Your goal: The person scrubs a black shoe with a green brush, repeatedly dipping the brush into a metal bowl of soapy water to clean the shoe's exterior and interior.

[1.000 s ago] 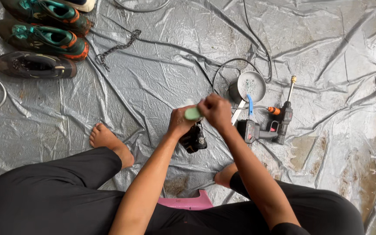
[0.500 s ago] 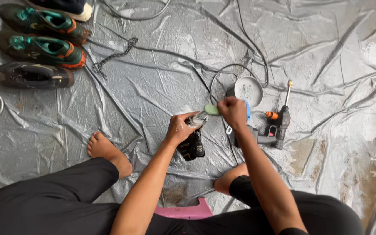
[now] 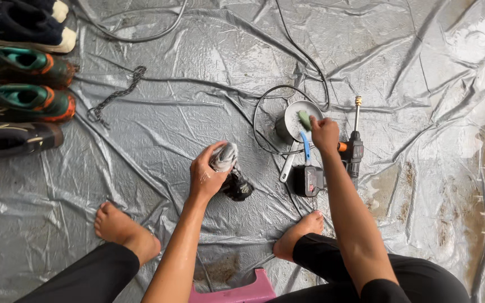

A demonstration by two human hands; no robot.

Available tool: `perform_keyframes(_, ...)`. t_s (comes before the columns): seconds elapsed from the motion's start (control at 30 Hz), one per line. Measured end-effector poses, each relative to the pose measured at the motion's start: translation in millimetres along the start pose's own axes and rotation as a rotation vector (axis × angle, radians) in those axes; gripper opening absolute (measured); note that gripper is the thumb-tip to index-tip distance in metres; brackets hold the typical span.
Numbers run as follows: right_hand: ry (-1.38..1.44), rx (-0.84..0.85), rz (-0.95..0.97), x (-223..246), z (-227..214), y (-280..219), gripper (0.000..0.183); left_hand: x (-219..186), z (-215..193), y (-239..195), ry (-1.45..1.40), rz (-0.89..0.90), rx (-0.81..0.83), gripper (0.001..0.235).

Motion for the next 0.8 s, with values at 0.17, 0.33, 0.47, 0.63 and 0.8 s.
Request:
perform_keyframes(0.17, -0.135, 0.183, -0.086, -45, 78, 56, 0.029, -30, 1, 13, 0.203, 0.002, 0.015, 0.066)
perform_keyframes(0.33, -0.133, 0.12, -0.055, 29, 36, 6, 0.042, -22, 2, 14, 0.185, 0.099, -0.023, 0.068)
perform_keyframes(0.47, 0.205, 0.155, -0.146, 134, -4, -87, 0.038, -12, -1, 15, 0.158, -0.049, 0.06, 0.086)
perform_keyframes(0.63, 0.56, 0.403, -0.278, 246, -22, -208, 0.041, 3, -21, 16, 0.308, 0.028, -0.031, 0.089)
perform_keyframes(0.8, 0.492, 0.365, -0.507, 238, -14, -237, 0.032, -5, -30, 4, 0.478, -0.101, 0.148, 0.043)
Point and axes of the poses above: each hand's wrist, its own y-axis towards the middle knuckle, its own z-axis out of the palm, x = y × z, the point moved 8 cm from there along y, towards the middle knuckle, and after that the axes turned 1 degree about -z, right-handed, at the moved point
